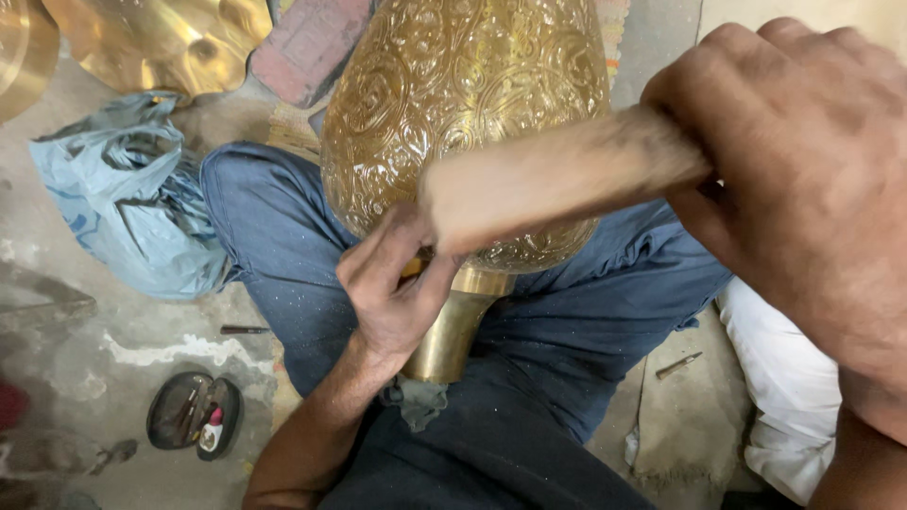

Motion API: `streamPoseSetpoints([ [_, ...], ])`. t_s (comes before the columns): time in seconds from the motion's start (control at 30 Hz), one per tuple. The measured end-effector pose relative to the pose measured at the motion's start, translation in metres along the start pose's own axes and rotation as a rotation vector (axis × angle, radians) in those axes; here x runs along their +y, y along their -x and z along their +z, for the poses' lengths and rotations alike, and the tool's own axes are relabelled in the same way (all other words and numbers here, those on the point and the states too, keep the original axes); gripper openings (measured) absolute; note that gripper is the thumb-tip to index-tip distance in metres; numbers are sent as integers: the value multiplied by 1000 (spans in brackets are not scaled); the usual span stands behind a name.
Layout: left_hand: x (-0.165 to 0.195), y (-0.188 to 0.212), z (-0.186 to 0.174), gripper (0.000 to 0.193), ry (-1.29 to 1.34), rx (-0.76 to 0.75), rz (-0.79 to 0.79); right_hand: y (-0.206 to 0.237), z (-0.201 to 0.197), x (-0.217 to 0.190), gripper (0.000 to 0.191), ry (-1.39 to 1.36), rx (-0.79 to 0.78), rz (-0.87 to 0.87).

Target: The person sits cross-legged on the floor holding a chisel against an ornate brass vessel resting on their lap and strikes the chisel with a wooden mallet, working the embossed pattern across the vessel surface and repositioning the chisel repeatedly.

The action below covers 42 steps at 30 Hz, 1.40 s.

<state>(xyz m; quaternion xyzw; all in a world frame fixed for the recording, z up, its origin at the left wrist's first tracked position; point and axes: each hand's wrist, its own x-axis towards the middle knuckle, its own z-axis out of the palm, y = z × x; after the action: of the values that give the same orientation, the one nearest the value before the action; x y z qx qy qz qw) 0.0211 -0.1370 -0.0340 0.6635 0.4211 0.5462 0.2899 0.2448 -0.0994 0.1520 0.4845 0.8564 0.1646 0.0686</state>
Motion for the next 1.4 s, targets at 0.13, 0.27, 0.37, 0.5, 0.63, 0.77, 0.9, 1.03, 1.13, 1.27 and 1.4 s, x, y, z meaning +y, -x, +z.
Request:
streamPoseSetpoints([
  [0.13,-6,0,3,29,-11,-9,-21,1,0,-3,28,214,11,-16],
  [0.27,-3,4,0,36,-58,1,-14,3,7,-2,28,81,-23,1],
  [0.37,-1,4,-3,29,-62,8,48,6,9,0,24,124,10,-12],
  [0.5,0,1,-1,32,-10,29,-42,6,8,1,29,53,-24,-12],
  [0.63,3,-5,4,32,66,37,-41,1,4,0,29,84,15,-27],
  [0.77,9,-14,2,37,-38,-24,-57,-5,4,3,40,-126,74,-28],
  [0.9,13,-21,-2,33,-48,-55,-28,-3,3,5,44,-19,77,-33],
  [1.03,14,-23,1,25,-39,-97,-26,-2,5,9,40,-26,64,-17],
  [1.13,15,-21,3,24,-4,-84,-35,-6,9,12,38,-321,38,63],
  [1.27,14,-19,3,26,-13,-66,27,-6,11,11,35,-167,52,25],
  [1.4,12,-18,2,30,41,-65,-50,-7,10,8,30,-309,11,107],
])
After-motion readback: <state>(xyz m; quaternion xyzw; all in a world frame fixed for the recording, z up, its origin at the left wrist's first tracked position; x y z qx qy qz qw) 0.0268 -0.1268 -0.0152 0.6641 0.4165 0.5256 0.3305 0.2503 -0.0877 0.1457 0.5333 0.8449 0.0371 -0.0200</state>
